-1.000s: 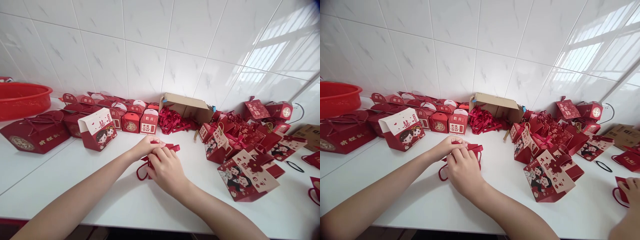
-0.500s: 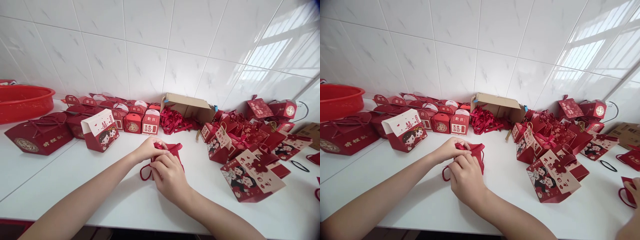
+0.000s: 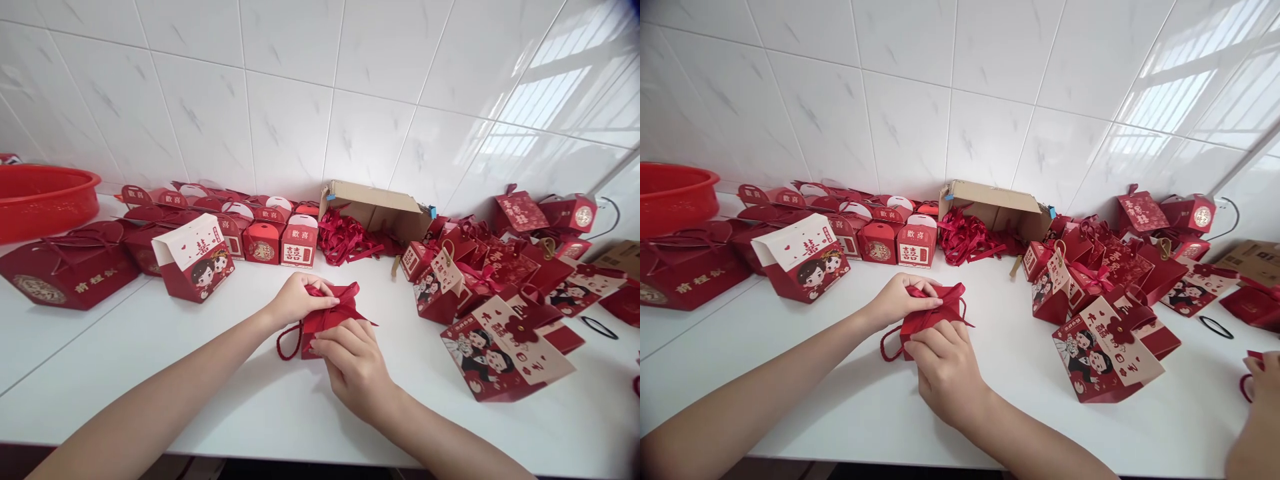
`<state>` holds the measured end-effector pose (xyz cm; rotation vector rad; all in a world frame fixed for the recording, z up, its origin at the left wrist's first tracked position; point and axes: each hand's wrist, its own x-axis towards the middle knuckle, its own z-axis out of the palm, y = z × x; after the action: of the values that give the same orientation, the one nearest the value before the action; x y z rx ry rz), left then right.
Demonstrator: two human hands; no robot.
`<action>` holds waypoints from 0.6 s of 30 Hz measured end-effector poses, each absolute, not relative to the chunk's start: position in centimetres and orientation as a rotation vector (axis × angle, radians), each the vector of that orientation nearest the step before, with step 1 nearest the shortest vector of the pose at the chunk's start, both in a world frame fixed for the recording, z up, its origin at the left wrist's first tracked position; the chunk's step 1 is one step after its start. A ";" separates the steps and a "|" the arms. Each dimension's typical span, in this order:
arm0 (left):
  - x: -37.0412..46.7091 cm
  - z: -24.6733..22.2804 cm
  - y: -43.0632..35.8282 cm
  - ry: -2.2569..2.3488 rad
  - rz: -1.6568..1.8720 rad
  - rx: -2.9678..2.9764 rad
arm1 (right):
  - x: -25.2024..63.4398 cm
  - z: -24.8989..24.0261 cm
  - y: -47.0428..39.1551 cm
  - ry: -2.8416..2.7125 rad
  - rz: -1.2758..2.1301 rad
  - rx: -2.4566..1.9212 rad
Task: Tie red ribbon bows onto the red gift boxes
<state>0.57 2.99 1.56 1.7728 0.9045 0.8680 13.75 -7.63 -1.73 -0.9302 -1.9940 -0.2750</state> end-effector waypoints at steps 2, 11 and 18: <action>0.6 1.6 3.0 0.903 0.866 1.766 | 13.8 -1.4 -7.7 -2.009 -0.274 -0.938; 0.4 1.7 3.0 0.880 0.831 1.788 | 17.6 1.8 -7.9 -1.806 -0.171 -1.351; 0.4 1.7 3.0 0.901 0.842 1.814 | 18.9 1.2 -8.3 -2.013 0.006 -1.232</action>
<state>0.35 2.97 1.66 1.8139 0.9010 0.8418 18.88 -8.30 1.15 -1.2318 -2.0133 0.0057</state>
